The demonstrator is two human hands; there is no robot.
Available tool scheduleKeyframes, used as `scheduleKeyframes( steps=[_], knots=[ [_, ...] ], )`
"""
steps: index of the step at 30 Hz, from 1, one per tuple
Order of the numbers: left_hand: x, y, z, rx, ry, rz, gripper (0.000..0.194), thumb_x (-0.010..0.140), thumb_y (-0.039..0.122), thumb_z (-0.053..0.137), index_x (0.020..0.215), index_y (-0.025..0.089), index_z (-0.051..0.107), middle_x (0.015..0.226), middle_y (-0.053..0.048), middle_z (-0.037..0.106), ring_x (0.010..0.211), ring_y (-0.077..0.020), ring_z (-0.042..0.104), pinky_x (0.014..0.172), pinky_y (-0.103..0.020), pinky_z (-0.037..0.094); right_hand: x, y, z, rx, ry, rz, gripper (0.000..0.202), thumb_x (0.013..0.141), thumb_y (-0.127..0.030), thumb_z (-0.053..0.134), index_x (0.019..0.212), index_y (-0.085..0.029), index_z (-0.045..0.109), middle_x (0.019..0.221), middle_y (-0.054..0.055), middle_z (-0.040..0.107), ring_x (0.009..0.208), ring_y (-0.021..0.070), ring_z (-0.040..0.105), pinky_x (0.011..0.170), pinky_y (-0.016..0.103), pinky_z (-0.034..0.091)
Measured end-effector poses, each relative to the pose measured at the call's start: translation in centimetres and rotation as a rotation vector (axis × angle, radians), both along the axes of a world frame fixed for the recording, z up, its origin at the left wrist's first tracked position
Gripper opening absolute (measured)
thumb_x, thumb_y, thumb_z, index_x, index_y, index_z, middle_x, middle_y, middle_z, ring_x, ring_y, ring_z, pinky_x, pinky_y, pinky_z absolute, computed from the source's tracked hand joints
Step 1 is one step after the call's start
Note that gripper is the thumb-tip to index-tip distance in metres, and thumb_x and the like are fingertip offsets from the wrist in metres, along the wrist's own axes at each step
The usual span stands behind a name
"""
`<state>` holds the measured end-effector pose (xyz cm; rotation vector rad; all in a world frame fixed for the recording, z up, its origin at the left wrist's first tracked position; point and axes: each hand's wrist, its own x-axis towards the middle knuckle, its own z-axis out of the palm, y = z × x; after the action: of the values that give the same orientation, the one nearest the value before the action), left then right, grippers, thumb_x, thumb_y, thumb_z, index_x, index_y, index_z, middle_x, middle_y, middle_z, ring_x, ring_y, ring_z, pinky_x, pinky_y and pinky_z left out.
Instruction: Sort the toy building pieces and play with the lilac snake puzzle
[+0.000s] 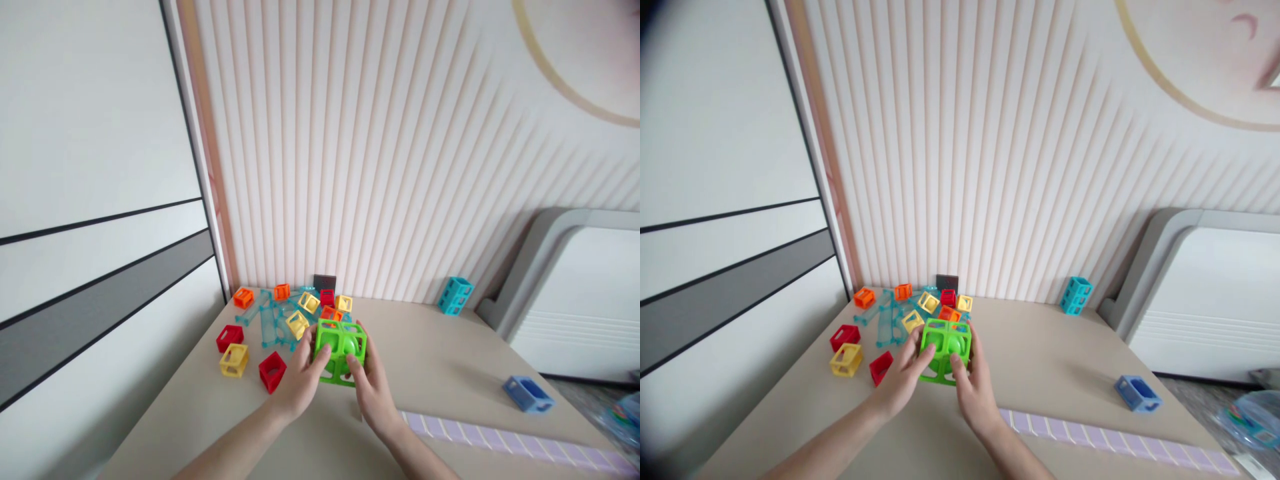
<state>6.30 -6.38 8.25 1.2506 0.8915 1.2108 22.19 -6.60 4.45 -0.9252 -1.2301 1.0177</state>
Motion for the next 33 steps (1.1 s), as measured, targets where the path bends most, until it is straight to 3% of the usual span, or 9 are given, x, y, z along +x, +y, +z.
scheduleKeyframes(
  steps=[5, 9, 13, 17, 20, 23, 25, 28, 33],
  knots=[
    [-0.9, -0.5, 1.0, 0.06, 0.191, 0.143, 0.045, 0.099, 0.046, 0.047, 0.138, 0.023, 0.045, 0.141, -0.011, 0.058, 0.141, -0.0283, 0.045, 0.115, -0.046, 0.039, -1.4, -0.4, 0.9, -0.042, 0.137, 0.099, 0.067, 0.094, -0.049, 0.062, 0.152, -0.031, 0.032, 0.15, 0.01, 0.052, 0.119, 0.0279, 0.065, 0.09, 0.039, 0.061],
    [-1.4, 0.3, 0.5, 0.126, 0.345, 0.22, 0.045, 0.1, 0.043, 0.042, 0.14, 0.023, 0.042, 0.148, -0.012, 0.052, 0.145, -0.0268, 0.04, 0.119, -0.048, 0.033, -1.9, -0.6, 1.2, -0.029, 0.178, 0.097, 0.062, 0.095, -0.047, 0.061, 0.149, -0.033, 0.035, 0.151, 0.009, 0.05, 0.116, 0.0261, 0.066, 0.088, 0.036, 0.061],
    [-2.1, 1.1, -0.1, 0.248, 0.476, 0.278, 0.047, 0.099, 0.04, 0.042, 0.142, 0.022, 0.036, 0.15, -0.014, 0.049, 0.143, -0.0261, 0.042, 0.118, -0.048, 0.035, -1.9, -0.8, 0.9, 0.019, 0.074, 0.067, 0.064, 0.096, -0.047, 0.059, 0.152, -0.033, 0.029, 0.15, 0.01, 0.051, 0.107, 0.0233, 0.069, 0.078, 0.032, 0.062],
    [-4.7, 2.2, 0.7, 0.302, 0.59, 0.345, 0.046, 0.101, 0.043, 0.04, 0.14, 0.02, 0.037, 0.14, -0.017, 0.058, 0.123, -0.027, 0.062, 0.105, -0.046, 0.049, -0.6, 0.1, 1.4, 0.079, -0.211, -0.104, 0.066, 0.096, -0.049, 0.057, 0.152, -0.027, 0.03, 0.137, 0.01, 0.062, 0.09, 0.0201, 0.071, 0.067, 0.028, 0.06],
    [-8.3, 4.5, 1.9, 0.327, 0.695, 0.405, 0.047, 0.101, 0.048, 0.04, 0.139, 0.021, 0.039, 0.129, -0.013, 0.066, 0.106, -0.025, 0.07, 0.091, -0.039, 0.056, 0.9, 1.7, 3.3, 0.064, -0.53, -0.184, 0.064, 0.096, -0.045, 0.054, 0.154, -0.027, 0.031, 0.122, 0.008, 0.07, 0.07, 0.0172, 0.07, 0.062, 0.029, 0.056],
    [-11.8, 7.7, 2.8, 0.381, 1.059, 0.542, 0.045, 0.101, 0.047, 0.039, 0.136, 0.018, 0.044, 0.13, -0.012, 0.066, 0.12, -0.026, 0.064, 0.099, -0.038, 0.051, 2.0, 3.6, 5.8, 0.027, -0.874, -0.189, 0.068, 0.093, -0.039, 0.057, 0.155, -0.029, 0.031, 0.118, 0.007, 0.073, 0.071, 0.0202, 0.071, 0.068, 0.032, 0.054],
    [-13.3, 9.7, 3.1, 0.351, 1.293, 0.516, 0.044, 0.101, 0.043, 0.041, 0.137, 0.017, 0.046, 0.128, -0.013, 0.068, 0.12, -0.0266, 0.064, 0.1, -0.037, 0.049, 2.0, 4.7, 7.1, -0.009, -1.08, -0.136, 0.064, 0.089, -0.043, 0.063, 0.148, -0.028, 0.045, 0.113, 0.007, 0.076, 0.082, 0.0259, 0.074, 0.072, 0.034, 0.053],
    [-14.0, 11.7, 2.9, 0.321, 1.404, 0.451, 0.044, 0.098, 0.041, 0.051, 0.136, 0.019, 0.052, 0.128, -0.013, 0.069, 0.117, -0.0293, 0.066, 0.098, -0.038, 0.049, 1.3, 5.4, 8.3, -0.021, -1.293, -0.051, 0.059, 0.084, -0.055, 0.067, 0.136, -0.028, 0.059, 0.11, 0.009, 0.078, 0.097, 0.0318, 0.073, 0.077, 0.036, 0.052],
    [-13.1, 13.0, 1.7, 0.276, 1.54, 0.358, 0.043, 0.097, 0.038, 0.053, 0.137, 0.024, 0.056, 0.13, -0.013, 0.068, 0.115, -0.031, 0.066, 0.095, -0.041, 0.05, -0.7, 5.4, 8.5, 0.061, -1.509, 0.052, 0.057, 0.085, -0.061, 0.065, 0.129, -0.025, 0.064, 0.108, 0.012, 0.078, 0.1, 0.0349, 0.073, 0.077, 0.038, 0.052]
  ],
)
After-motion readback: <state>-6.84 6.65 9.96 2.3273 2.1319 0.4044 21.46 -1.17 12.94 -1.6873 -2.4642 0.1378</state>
